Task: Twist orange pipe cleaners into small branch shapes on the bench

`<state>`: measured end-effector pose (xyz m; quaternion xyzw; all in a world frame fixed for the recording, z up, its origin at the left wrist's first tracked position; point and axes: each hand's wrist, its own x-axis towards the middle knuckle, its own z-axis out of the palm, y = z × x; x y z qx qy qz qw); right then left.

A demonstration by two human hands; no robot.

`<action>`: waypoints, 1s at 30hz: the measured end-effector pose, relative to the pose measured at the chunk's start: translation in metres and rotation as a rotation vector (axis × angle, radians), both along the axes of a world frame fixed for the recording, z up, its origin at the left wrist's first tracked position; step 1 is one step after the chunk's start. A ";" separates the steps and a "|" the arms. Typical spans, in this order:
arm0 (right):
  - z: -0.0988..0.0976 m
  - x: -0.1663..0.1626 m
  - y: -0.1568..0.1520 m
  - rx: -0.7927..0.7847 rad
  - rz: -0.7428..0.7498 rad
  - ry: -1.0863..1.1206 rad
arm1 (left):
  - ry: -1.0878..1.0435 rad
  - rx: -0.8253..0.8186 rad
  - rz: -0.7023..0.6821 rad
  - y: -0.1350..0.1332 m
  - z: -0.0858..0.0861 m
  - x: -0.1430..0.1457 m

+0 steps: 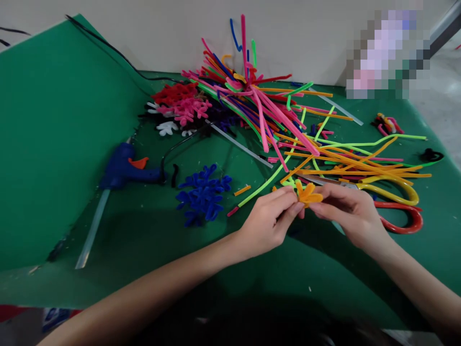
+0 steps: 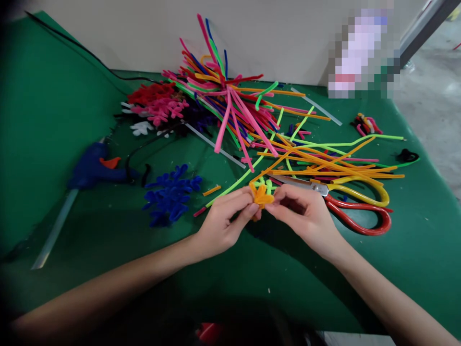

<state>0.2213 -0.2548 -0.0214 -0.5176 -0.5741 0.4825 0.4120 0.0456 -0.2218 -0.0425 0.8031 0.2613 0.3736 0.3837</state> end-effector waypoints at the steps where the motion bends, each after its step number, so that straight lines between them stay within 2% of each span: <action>1: 0.000 -0.001 0.000 -0.137 -0.002 0.127 | 0.007 0.056 -0.006 -0.002 -0.001 0.000; 4: 0.000 -0.001 0.001 -0.446 0.039 0.372 | 0.074 0.258 0.021 -0.006 -0.004 0.002; 6: 0.000 -0.001 0.001 -0.457 0.055 0.335 | 0.104 0.312 0.058 -0.007 -0.005 0.003; 8: -0.001 -0.001 0.000 -0.217 0.050 0.095 | 0.089 0.217 0.078 -0.006 -0.004 0.003; 11: -0.007 0.000 -0.001 0.344 0.053 -0.369 | 0.037 -0.057 0.085 0.001 0.000 0.002; 12: -0.010 0.001 -0.001 0.486 0.059 -0.480 | 0.030 -0.120 0.082 0.002 0.001 0.002; 13: -0.013 0.002 -0.001 0.592 0.065 -0.559 | 0.032 -0.160 0.077 0.004 0.002 0.001; 15: -0.016 0.004 0.000 0.699 0.071 -0.644 | 0.038 -0.179 0.068 0.005 0.003 0.001; 17: -0.015 0.004 -0.001 0.670 0.077 -0.620 | 0.032 -0.149 0.054 0.004 0.002 0.000; 18: -0.012 0.003 -0.002 0.596 0.081 -0.564 | 0.017 -0.122 0.051 0.003 0.002 0.000; 22: 0.000 -0.001 -0.003 0.069 0.113 -0.158 | -0.081 0.011 0.040 -0.001 0.000 0.001; 24: 0.002 -0.002 -0.003 -0.062 0.097 -0.031 | -0.088 0.024 0.051 -0.001 -0.001 0.001; 25: 0.002 -0.003 -0.003 -0.057 0.073 -0.031 | -0.074 0.009 0.066 0.000 -0.001 0.002; 28: 0.000 -0.002 -0.001 0.086 -0.052 -0.138 | -0.011 -0.065 0.111 0.001 -0.001 0.004; 30: -0.002 -0.001 -0.001 0.130 -0.129 -0.153 | -0.001 -0.095 0.099 0.001 -0.001 0.004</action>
